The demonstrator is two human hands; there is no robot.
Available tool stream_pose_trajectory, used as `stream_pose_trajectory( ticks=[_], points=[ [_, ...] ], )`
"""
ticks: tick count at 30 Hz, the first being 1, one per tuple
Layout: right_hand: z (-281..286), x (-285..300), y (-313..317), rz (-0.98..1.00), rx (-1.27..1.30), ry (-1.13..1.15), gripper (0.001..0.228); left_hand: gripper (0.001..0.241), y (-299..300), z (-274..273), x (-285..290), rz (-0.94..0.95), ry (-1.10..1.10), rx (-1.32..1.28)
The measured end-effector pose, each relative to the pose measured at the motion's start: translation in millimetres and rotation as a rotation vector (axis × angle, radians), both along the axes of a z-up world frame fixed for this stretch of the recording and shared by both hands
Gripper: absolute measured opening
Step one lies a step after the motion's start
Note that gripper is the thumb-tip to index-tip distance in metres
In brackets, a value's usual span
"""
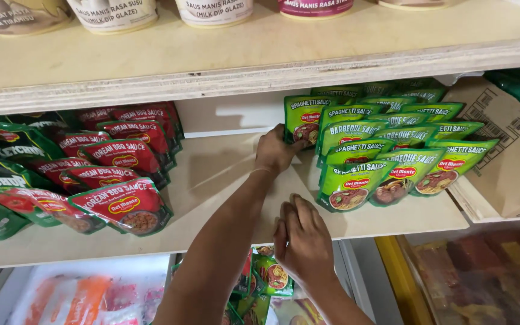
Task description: Organizing and stocking various sauce pouches on a retail grocery shelf.
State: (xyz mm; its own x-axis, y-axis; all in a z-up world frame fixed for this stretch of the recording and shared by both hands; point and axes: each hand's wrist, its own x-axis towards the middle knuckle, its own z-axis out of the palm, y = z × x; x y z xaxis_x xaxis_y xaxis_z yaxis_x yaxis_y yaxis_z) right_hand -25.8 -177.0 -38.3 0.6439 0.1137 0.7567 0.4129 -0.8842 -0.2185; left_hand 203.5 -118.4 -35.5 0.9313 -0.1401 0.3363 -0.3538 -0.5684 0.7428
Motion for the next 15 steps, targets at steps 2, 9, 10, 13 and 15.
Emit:
stream_pose_trajectory(
  ticks=[2, 9, 10, 13, 15],
  points=[
    [0.3, 0.9, 0.0, -0.005, -0.007, -0.008, 0.028, 0.055, -0.6, -0.9, 2.7, 0.001, -0.011, 0.009],
    [-0.6, 0.4, 0.3, -0.01, -0.007, 0.002, 0.028, 0.056, 4.6, 0.8, 1.4, -0.019, -0.019, 0.017],
    [-1.3, -0.4, -0.4, -0.012, -0.007, 0.002, 0.028, 0.056, 10.0, 0.9, 0.2, -0.021, -0.019, 0.016],
    [-1.6, 0.9, -1.7, -0.016, 0.008, 0.004, 0.029, 0.055, 25.1, 5.8, 0.9, -0.018, -0.013, 0.009],
    [-1.9, 1.6, -1.1, -0.009, 0.013, -0.013, 0.029, 0.053, 36.6, 8.6, 0.8, -0.005, -0.03, 0.041]
  ],
)
